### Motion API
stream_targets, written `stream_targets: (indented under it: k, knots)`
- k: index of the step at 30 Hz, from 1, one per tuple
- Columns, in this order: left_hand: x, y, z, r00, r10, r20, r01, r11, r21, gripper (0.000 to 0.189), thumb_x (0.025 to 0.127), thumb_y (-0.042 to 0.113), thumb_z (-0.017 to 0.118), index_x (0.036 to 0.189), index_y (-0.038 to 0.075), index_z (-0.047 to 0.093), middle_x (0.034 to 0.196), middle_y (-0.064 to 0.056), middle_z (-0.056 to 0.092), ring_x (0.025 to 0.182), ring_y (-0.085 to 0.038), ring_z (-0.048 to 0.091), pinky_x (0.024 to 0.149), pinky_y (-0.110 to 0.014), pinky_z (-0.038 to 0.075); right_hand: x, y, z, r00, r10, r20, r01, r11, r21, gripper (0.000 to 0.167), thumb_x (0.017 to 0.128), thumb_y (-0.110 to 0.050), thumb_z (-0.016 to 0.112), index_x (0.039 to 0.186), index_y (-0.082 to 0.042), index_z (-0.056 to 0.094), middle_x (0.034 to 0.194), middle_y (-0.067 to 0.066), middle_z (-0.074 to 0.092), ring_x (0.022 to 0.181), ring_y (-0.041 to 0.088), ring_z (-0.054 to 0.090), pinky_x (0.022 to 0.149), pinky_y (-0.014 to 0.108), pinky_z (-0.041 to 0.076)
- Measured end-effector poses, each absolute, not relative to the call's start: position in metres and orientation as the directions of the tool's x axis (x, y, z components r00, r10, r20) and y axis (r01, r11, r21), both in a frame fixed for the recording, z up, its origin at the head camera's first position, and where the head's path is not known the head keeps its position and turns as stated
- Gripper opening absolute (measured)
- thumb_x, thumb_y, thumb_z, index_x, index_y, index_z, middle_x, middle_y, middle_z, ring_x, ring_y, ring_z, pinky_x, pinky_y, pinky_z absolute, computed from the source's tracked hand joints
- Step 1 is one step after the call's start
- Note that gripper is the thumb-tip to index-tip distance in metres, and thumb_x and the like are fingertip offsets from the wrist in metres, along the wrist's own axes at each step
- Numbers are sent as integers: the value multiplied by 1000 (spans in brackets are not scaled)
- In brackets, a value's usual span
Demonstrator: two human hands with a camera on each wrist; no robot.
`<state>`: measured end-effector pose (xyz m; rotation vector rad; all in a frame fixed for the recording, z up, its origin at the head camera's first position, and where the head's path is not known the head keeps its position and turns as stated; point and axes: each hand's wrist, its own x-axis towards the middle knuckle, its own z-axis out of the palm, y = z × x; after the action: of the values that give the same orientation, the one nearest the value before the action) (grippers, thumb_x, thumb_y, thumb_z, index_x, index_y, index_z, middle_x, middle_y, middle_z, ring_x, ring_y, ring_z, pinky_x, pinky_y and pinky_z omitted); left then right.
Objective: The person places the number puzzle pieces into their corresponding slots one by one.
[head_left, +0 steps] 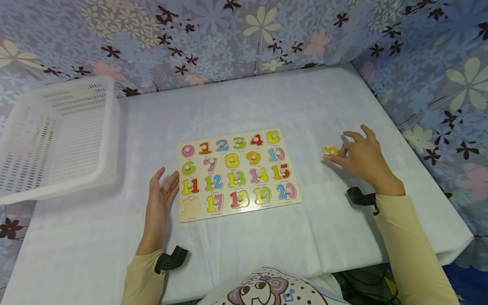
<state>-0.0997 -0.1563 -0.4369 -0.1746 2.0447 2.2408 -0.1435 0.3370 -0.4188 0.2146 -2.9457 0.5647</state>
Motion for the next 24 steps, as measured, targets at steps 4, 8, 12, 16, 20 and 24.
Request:
stream_targets:
  k: [4, 8, 12, 16, 20, 24]
  knots:
    - [-100, -156, -437, -988, -2, -153, -152, -86, 985, 64, 103, 53, 20, 154, 16, 11, 152, -12, 34, 138, -19, 35, 110, -26, 27, -144, 340, -421, -958, -201, 203, -266, 889, -372, 14, 80, -2, 74, 93, -6, 70, 135, 36, 43, 136, 55, 13, 100, 77, 11]
    - [-100, -156, -438, -988, -3, -152, -151, -82, 985, 63, 103, 53, 19, 154, 16, 11, 152, -11, 35, 138, -20, 34, 110, -26, 27, -149, 345, -422, -943, -315, 108, -333, 881, -335, 64, 72, 21, 51, 126, -11, 65, 141, 37, 34, 136, 58, 6, 97, 79, 10]
    - [-100, -156, -438, -989, -1, -149, -148, -88, 985, 63, 103, 53, 20, 154, 16, 10, 152, -11, 35, 138, -20, 34, 111, -27, 27, -154, 345, -419, -940, -337, 43, -334, 893, -300, 55, 77, 14, 59, 125, -13, 66, 143, 36, 32, 136, 59, 3, 92, 82, 13]
    - [-100, -156, -438, -989, 2, -147, -147, -93, 985, 64, 103, 52, 20, 154, 15, 10, 152, -12, 34, 138, -20, 34, 111, -27, 27, -155, 346, -414, -957, -287, 41, -288, 918, -272, 38, 79, -6, 77, 117, -8, 69, 141, 34, 35, 137, 57, 4, 95, 80, 14]
    - [-100, -157, -439, -989, 3, -148, -148, -88, 985, 64, 103, 53, 20, 154, 16, 10, 152, -12, 34, 138, -20, 33, 111, -27, 27, -153, 348, -415, -976, -216, -6, -203, 929, -310, 44, 78, -18, 81, 118, -5, 67, 145, 32, 32, 139, 53, -2, 96, 80, 11]
    - [-101, -157, -440, -989, 0, -148, -147, -87, 985, 64, 103, 53, 20, 154, 16, 11, 152, -11, 34, 138, -20, 34, 111, -26, 27, -149, 349, -420, -977, -210, 22, -204, 912, -356, 44, 79, -17, 81, 118, -6, 68, 144, 33, 33, 139, 54, -2, 97, 80, 9]
